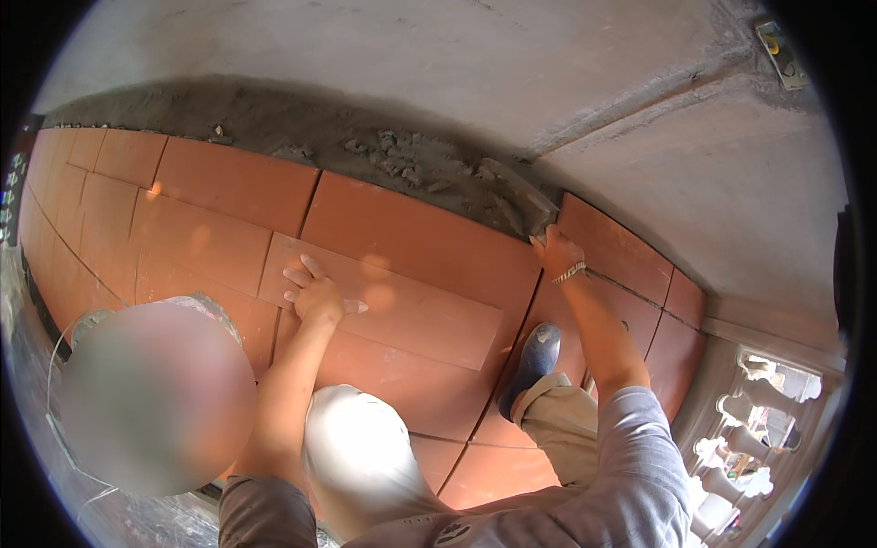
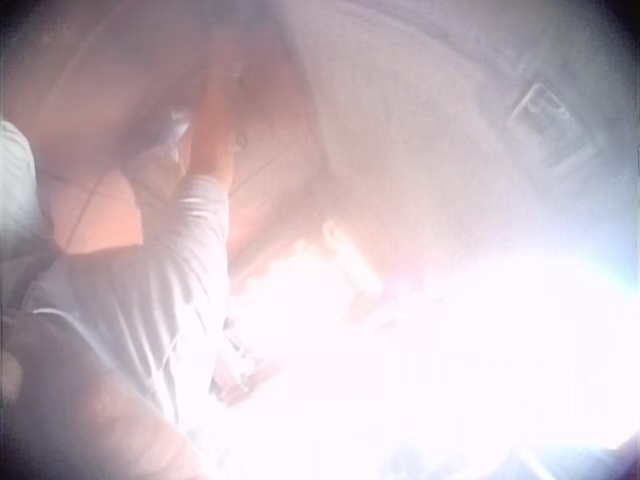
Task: The person measures a tile with a tape measure, then uses a notched trowel to spread cement on a tiled floor. They place a terracotta tile into the wet cement and tap it with a rubber mallet to level it. The person repeats this process for additional tiles along the edge of the floor.
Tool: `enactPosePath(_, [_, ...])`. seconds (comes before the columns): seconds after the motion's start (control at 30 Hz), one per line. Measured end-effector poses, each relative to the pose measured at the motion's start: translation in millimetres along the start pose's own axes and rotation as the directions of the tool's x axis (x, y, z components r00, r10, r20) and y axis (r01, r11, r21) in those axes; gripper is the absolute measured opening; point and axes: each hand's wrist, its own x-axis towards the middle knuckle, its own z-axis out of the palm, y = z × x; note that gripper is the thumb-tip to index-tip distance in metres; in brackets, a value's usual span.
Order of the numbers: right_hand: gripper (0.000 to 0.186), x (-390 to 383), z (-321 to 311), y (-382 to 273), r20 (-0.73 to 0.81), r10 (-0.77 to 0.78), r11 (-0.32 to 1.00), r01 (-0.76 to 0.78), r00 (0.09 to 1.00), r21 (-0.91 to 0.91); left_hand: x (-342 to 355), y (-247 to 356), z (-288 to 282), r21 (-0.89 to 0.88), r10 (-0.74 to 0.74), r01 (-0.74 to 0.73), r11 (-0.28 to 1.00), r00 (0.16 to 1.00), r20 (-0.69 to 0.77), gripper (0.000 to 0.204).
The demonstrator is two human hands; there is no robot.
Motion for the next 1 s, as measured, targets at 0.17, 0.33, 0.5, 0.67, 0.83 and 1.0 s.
enactPosePath(0.17, [0.039, -1.2, 1.5, -2.8, -0.040, 0.042, 0.999, -0.042, 0.998, 0.007, -5.3, -0.3, -3.4, 0.019, 0.021, -0.021, 1.000, 1.000, -0.017, 0.153])
enactPosePath(0.33, [0.040, 3.7, 8.1, 4.9, -0.064, 0.037, 0.996, -0.043, 0.997, -0.083, -7.7, -2.6, -4.6, 0.010, 0.029, -0.029, 1.000, 1.000, -0.008, 0.153])
enactPosePath(0.5, [0.041, 2.8, 5.0, 15.5, 0.068, 0.202, 0.971, -0.191, 0.977, -0.142, -1.0, -6.7, 9.5, 0.073, 0.166, -0.160, 0.984, 0.982, -0.089, 0.146])
enactPosePath(0.67, [0.039, -12.8, -16.5, 9.3, 0.145, 0.110, 0.982, -0.085, 0.983, -0.168, -10.5, -28.0, 22.0, -0.107, 0.234, -0.244, 0.964, 0.967, -0.102, 0.141])
enactPosePath(0.83, [0.048, -42.7, -66.8, -7.4, -0.024, -0.089, 0.975, 0.082, 0.996, -0.208, -71.1, -88.6, -12.6, -0.559, 0.367, -0.427, 0.711, 0.903, -0.222, 0.093])
enactPosePath(1.0, [0.045, -68.3, -137.2, -15.5, -0.002, -0.201, 0.960, 0.197, 0.980, -0.199, -216.5, -202.0, -41.7, 0.020, 0.098, -0.945, 0.326, 0.013, -0.995, 0.063])
